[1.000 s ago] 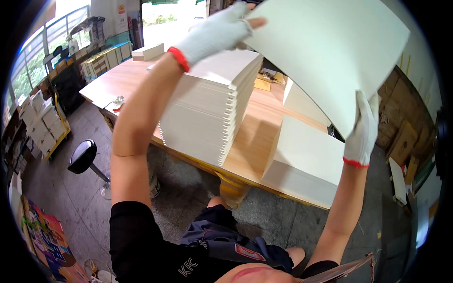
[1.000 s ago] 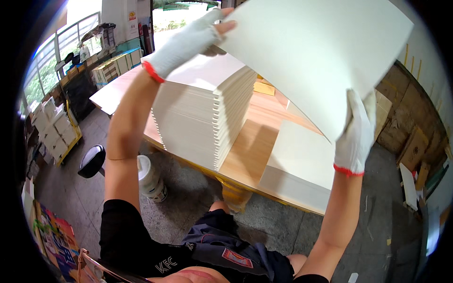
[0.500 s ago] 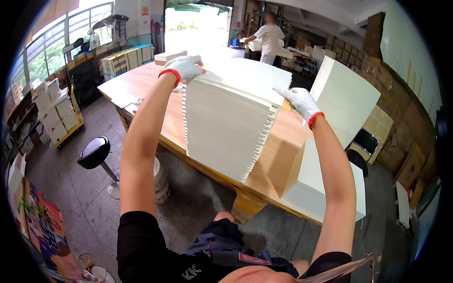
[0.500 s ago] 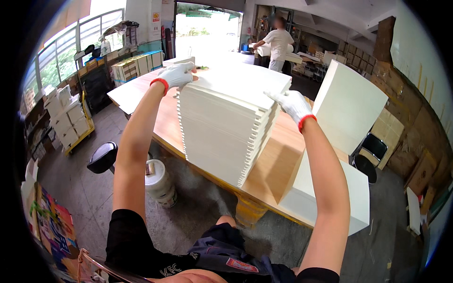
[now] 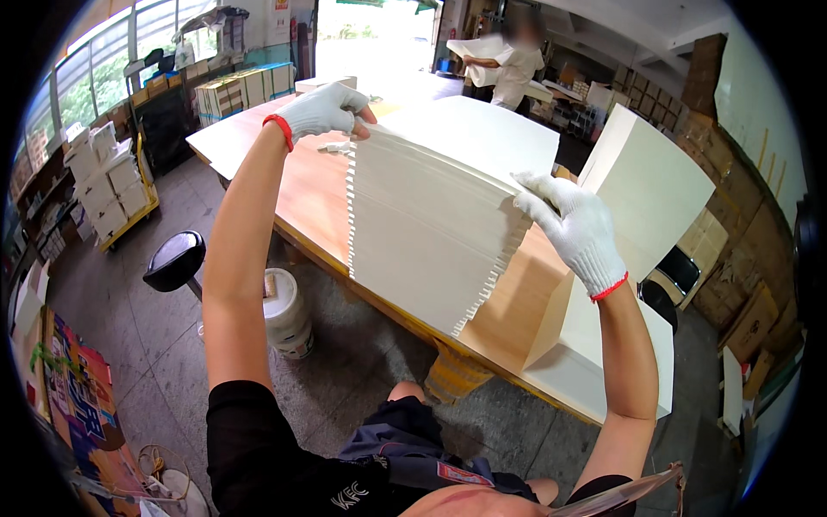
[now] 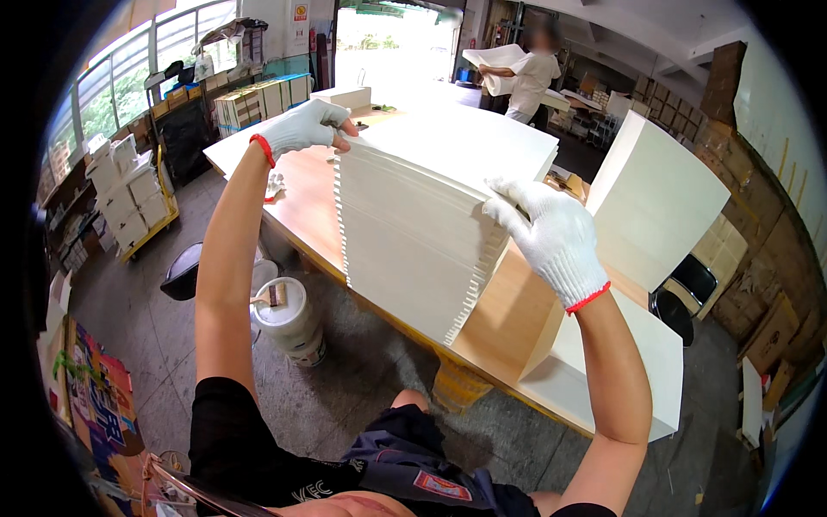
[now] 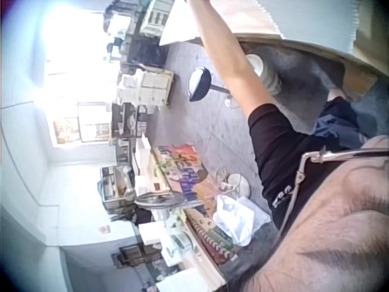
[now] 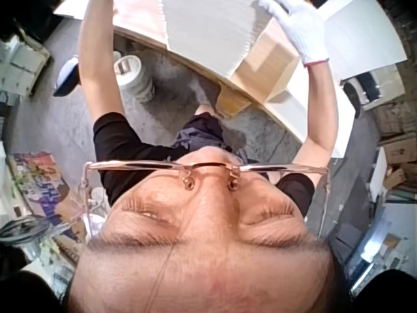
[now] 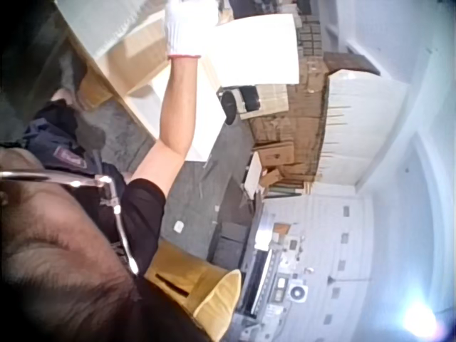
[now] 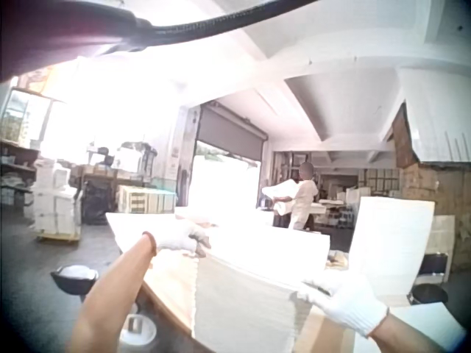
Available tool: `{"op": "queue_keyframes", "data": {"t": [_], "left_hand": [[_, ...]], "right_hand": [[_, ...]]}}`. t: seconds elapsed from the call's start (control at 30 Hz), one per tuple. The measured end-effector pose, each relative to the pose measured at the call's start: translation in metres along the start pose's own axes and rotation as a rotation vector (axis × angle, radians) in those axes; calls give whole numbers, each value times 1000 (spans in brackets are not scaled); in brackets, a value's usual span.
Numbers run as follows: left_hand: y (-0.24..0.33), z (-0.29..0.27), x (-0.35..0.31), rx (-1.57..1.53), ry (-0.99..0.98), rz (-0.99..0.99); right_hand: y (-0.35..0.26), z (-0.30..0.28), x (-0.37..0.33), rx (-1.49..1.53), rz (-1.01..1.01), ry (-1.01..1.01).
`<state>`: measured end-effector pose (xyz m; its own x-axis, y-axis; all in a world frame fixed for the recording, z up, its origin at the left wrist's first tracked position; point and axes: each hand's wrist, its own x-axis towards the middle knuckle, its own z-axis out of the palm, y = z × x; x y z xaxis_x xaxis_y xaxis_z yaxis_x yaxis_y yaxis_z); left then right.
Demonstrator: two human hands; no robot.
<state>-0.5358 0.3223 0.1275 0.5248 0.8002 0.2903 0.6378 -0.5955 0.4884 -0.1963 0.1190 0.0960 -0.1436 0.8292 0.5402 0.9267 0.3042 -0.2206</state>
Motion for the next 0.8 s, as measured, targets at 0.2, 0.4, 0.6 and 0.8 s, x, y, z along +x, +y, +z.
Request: {"op": "queue_keyframes", "data": {"t": [0.2, 0.4, 0.6, 0.8], "left_hand": [[-10, -1, 6, -49, -23, 20], [-14, -4, 12, -47, -42, 19], [-12, 0, 10, -61, -5, 31], [-15, 4, 3, -39, 47, 31]], "right_hand": [[0, 8, -4, 132, -58, 70], [-1, 9, -4, 111, -44, 61], [4, 14, -3, 125, -60, 80], [4, 17, -3, 114, -60, 97]]}}
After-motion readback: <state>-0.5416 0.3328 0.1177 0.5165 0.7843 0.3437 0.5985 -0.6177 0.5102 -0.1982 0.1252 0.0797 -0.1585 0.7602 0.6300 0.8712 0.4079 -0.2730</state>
